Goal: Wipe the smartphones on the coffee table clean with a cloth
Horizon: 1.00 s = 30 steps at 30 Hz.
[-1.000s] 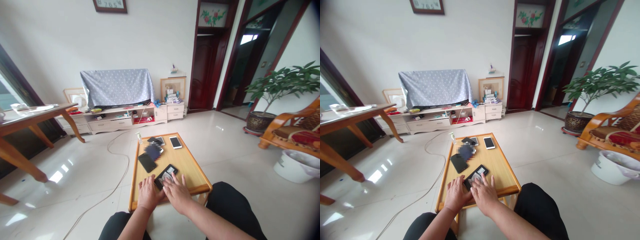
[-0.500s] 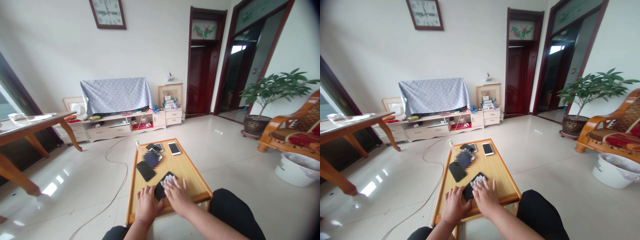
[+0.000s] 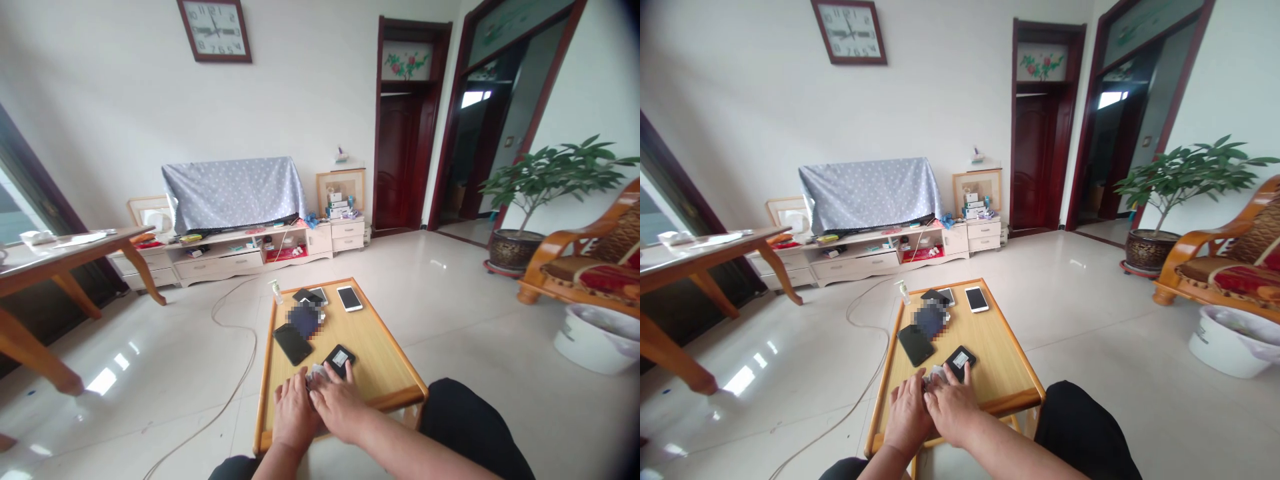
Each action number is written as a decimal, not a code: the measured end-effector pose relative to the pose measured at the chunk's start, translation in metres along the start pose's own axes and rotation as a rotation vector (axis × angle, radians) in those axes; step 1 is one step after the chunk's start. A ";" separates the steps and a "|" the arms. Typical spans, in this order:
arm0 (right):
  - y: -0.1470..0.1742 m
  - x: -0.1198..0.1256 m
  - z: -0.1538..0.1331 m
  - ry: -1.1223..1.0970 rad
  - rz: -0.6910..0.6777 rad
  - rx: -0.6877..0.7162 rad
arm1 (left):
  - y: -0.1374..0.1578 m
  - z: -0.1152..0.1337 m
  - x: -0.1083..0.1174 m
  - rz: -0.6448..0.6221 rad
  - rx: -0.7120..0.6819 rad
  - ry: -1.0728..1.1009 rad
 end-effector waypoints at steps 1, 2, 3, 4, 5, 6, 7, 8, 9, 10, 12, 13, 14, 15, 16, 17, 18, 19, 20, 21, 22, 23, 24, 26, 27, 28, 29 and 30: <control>0.006 0.001 0.002 -0.011 0.002 0.015 | 0.000 0.001 0.001 -0.004 -0.001 0.000; 0.011 0.003 0.006 -0.018 0.007 0.019 | 0.000 0.002 0.002 -0.011 -0.001 0.002; 0.015 0.005 0.012 -0.019 0.011 0.011 | -0.001 0.004 0.005 -0.021 0.000 0.004; 0.016 0.007 0.022 -0.015 0.016 -0.017 | -0.001 0.007 0.007 -0.032 0.004 0.006; 0.015 0.011 0.033 -0.006 0.022 -0.062 | -0.001 0.009 0.011 -0.044 0.007 0.004; 0.013 0.016 0.047 0.005 0.032 -0.121 | -0.002 0.011 0.014 -0.057 0.013 -0.001; 0.009 0.022 0.060 0.019 0.044 -0.185 | -0.003 0.013 0.017 -0.074 0.016 -0.007; 0.004 0.028 0.073 0.034 0.060 -0.245 | -0.003 0.014 0.018 -0.095 0.018 -0.011; -0.001 0.033 0.082 0.050 0.076 -0.291 | -0.004 0.016 0.019 -0.117 0.015 -0.013; -0.005 0.038 0.088 0.067 0.092 -0.320 | -0.005 0.016 0.019 -0.139 0.011 -0.012; -0.010 0.040 0.089 0.092 0.107 -0.305 | -0.006 0.016 0.019 -0.170 0.015 -0.009; -0.012 0.038 0.085 0.097 0.103 -0.264 | -0.007 0.015 0.018 -0.177 0.020 -0.009; -0.012 0.035 0.079 0.097 0.093 -0.210 | -0.007 0.014 0.018 -0.178 0.026 -0.011; -0.011 0.031 0.072 0.094 0.081 -0.152 | -0.008 0.014 0.018 -0.174 0.033 -0.013; -0.010 0.028 0.068 0.090 0.067 -0.099 | -0.008 0.015 0.018 -0.169 0.034 -0.016; -0.010 0.027 0.065 0.087 0.054 -0.062 | -0.008 0.016 0.019 -0.163 0.027 -0.018; -0.010 0.029 0.067 0.086 0.047 -0.046 | -0.008 0.019 0.020 -0.156 0.016 -0.022; -0.010 0.033 0.071 0.084 0.045 -0.050 | -0.009 0.022 0.021 -0.150 0.001 -0.032; -0.011 0.039 0.078 0.079 0.044 -0.067 | -0.010 0.025 0.021 -0.146 -0.018 -0.046; -0.013 0.046 0.086 0.072 0.048 -0.089 | -0.011 0.028 0.021 -0.147 -0.039 -0.064; -0.014 0.054 0.093 0.063 0.056 -0.106 | -0.013 0.031 0.019 -0.158 -0.065 -0.085; -0.014 0.062 0.100 0.053 0.069 -0.117 | -0.016 0.034 0.016 -0.179 -0.089 -0.106; -0.014 0.070 0.106 0.044 0.086 -0.122 | -0.019 0.037 0.011 -0.210 -0.119 -0.123; -0.011 0.082 0.115 0.039 0.126 -0.137 | -0.026 0.041 -0.002 -0.263 -0.161 -0.149; -0.008 0.087 0.120 0.044 0.152 -0.156 | -0.031 0.044 -0.008 -0.271 -0.173 -0.153; -0.005 0.091 0.125 0.053 0.182 -0.182 | -0.035 0.047 -0.013 -0.270 -0.178 -0.154; -0.002 0.094 0.131 0.063 0.214 -0.211 | -0.040 0.051 -0.017 -0.261 -0.180 -0.150; 0.001 0.096 0.136 0.072 0.243 -0.237 | -0.043 0.056 -0.021 -0.253 -0.184 -0.142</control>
Point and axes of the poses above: each hand's wrist, its own y-axis away from the middle knuckle, its own x-axis out of the back of the hand, z = x × y, the point moved 9 cm from there along -y, towards the middle knuckle, and after that the axes turned 8 degrees about -y, right-handed, at the moved point
